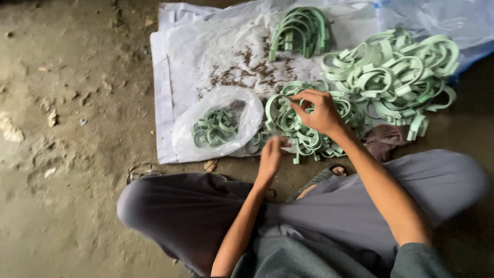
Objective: The person sits on the floor and sorts light green plastic strips by picking them up one by one from a pile, inspecting them, and placing them into a clear plastic bag. The person continues this repetitive sorting process throughout the clip.
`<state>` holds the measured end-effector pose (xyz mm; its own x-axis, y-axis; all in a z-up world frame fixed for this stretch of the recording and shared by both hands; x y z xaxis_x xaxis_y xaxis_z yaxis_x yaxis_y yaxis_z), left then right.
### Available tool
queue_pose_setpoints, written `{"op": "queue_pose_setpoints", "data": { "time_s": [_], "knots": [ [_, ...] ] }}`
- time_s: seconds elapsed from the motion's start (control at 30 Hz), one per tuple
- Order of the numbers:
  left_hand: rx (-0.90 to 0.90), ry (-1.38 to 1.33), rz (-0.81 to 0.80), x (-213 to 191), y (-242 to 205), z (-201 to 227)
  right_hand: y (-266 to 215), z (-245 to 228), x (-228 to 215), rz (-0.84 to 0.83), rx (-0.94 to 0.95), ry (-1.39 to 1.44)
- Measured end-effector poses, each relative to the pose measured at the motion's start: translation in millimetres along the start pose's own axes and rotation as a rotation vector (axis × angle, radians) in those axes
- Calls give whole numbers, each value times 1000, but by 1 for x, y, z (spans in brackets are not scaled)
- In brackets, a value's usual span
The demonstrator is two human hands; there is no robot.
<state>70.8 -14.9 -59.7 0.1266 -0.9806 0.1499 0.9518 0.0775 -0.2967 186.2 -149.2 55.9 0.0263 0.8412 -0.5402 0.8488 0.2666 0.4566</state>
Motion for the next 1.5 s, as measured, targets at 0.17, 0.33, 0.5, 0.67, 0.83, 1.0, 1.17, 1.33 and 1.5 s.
{"op": "queue_pose_setpoints", "data": {
  "time_s": [0.17, 0.33, 0.5, 0.67, 0.83, 1.0, 1.17, 1.33, 1.5],
  "knots": [
    [-78, 542, -182, 25, 13, -54, 15, -11, 76, -139, -22, -32],
    [-129, 596, -195, 26, 20, -79, 18, 2, 194, -281, -40, -104],
    [-115, 689, -216, 27, 16, -64, 17, 5, 154, -308, 93, -79],
    [-72, 743, -258, 28, 11, -59, -12, 93, 18, -316, 372, -248],
    [-36, 744, -284, 41, 7, -57, -53, 105, -103, -304, 624, -503],
    [-67, 726, -290, 48, 3, -52, -95, 184, -73, -365, 691, -648],
    [-31, 680, -333, 56, -7, -41, -81, 163, -47, -382, 691, -522],
    [-40, 673, -305, 49, -3, -41, -89, 193, -35, -377, 707, -560],
    [-23, 641, -326, 49, -5, -39, -88, 184, -40, -461, 810, -426]
  ]
}}
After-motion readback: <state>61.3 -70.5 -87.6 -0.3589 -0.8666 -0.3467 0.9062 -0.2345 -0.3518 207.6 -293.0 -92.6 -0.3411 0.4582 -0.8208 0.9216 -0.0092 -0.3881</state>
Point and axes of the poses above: each hand's wrist, its own y-axis towards the middle knuckle, its own x-axis out of the palm, z = x × y, the point moved 9 cm from there along y, towards the middle knuckle, and after that the axes turned 6 degrees about z, right-handed, at the moved point
